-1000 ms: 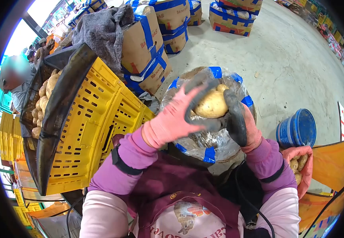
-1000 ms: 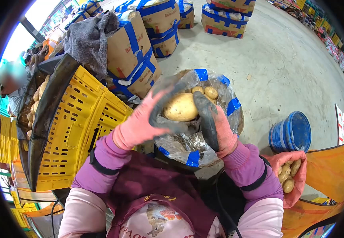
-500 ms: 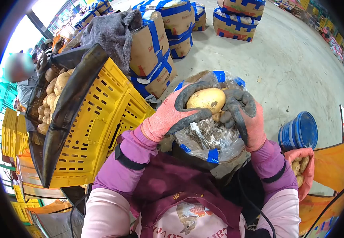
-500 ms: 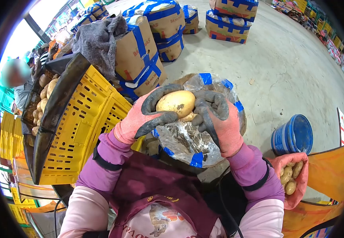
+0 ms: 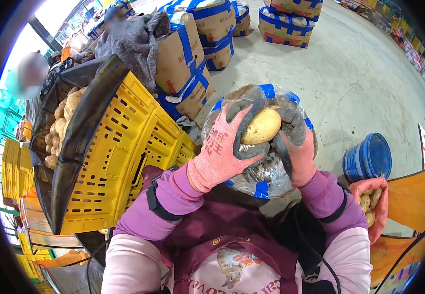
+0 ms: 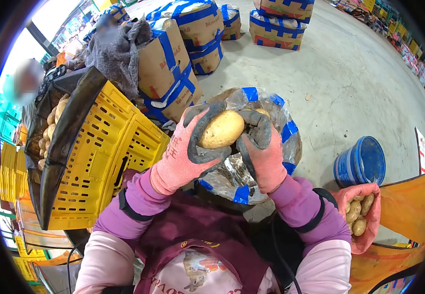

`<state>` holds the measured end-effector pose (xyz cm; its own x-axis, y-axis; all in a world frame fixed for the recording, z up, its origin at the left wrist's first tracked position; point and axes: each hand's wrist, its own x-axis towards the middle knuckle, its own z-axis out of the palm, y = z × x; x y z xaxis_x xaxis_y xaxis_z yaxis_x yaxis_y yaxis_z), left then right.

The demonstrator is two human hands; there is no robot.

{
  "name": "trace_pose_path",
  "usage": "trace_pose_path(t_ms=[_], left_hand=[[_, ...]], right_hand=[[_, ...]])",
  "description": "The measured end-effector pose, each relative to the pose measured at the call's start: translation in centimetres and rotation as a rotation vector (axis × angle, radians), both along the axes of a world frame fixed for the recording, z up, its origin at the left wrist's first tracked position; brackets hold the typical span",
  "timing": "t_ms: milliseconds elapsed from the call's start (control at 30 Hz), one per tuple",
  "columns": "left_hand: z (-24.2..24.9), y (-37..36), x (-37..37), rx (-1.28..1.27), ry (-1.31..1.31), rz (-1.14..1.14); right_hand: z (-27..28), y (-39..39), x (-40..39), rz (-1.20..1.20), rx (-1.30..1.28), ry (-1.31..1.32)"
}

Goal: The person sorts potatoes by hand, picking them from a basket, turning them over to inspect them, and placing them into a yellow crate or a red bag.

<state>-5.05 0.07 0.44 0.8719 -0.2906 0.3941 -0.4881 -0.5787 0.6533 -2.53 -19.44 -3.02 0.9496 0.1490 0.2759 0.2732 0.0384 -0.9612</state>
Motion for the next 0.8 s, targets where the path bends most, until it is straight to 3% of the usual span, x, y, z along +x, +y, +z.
trace_pose_path(t_ms=[33, 67, 100, 167, 233, 267, 300, 367, 400, 433, 533, 567, 600, 633, 667, 700, 733, 767, 800], left_hand=[[0.0, 0.0, 0.4, 0.028, -0.07, -0.007], [0.1, 0.2, 0.6, 0.057, -0.142, -0.004], [-0.6, 0.4, 1.0, 0.069, -0.147, 0.023], [-2.2, 1.7, 2.0, -0.484, 0.28, -0.171], [-0.4, 2.9, 1.9, -0.481, 0.37, -0.171], [1.9, 3.4, 1.4, -0.617, 0.571, -0.176], [2.7, 3.3, 0.9, -0.914, 0.613, -0.204], [5.5, 6.7, 0.1, -1.145, 0.687, -0.43], [6.5, 6.9, -0.2, -1.328, 0.389, -0.289], [8.3, 8.7, -0.8, -1.532, 0.336, -0.447], [11.3, 16.1, -2.1, -1.487, -0.088, -0.581], [11.7, 17.5, -3.2, -1.57, -0.239, -0.511], [12.1, 18.9, -3.9, -1.651, -0.274, -0.504], [12.2, 20.1, -4.5, -1.541, -0.057, -0.787], [11.5, 20.7, -4.5, -1.569, -0.114, -0.681], [11.5, 19.8, -4.5, -1.602, -0.159, -0.575], [10.5, 18.1, -3.8, -1.468, -0.199, -0.447], [10.0, 14.6, -3.2, -1.318, -0.218, -0.128], [9.3, 12.2, -3.1, -1.166, -0.062, -0.022]], right_hand=[[-0.1, -0.2, 0.4, -0.032, -0.142, -0.141], [0.1, -0.4, 0.1, 0.066, 0.127, 0.162], [-1.0, -0.8, 0.5, 0.042, 0.065, 0.029], [1.7, -0.6, -0.2, 0.184, 0.151, 0.259], [1.7, -0.3, 0.0, 0.187, 0.161, 0.301], [1.8, -0.4, 0.0, 0.202, 0.125, 0.337], [1.8, -0.6, 0.1, 0.207, 0.082, 0.369], [1.4, -0.4, 0.0, 0.244, 0.122, 0.339], [1.3, -0.2, -0.2, 0.243, 0.08, 0.333], [1.2, -0.2, -0.4, 0.237, 0.036, 0.328], [0.9, 0.2, -0.8, 0.25, 0.023, 0.366], [0.6, 0.3, -0.9, 0.251, 0.011, 0.378], [0.5, 0.4, -0.9, 0.254, 0.002, 0.38], [0.3, 0.4, -0.7, 0.264, -0.02, 0.39], [-0.2, 0.2, -0.4, 0.267, -0.044, 0.405], [-2.2, 0.0, 0.7, 0.221, -0.178, 0.19], [-2.0, 0.2, 1.0, 0.214, -0.172, 0.113], [-2.6, -0.2, 2.0, 0.185, -0.233, 0.067], [-4.2, -0.7, 3.3, 0.128, -0.271, -0.152]])
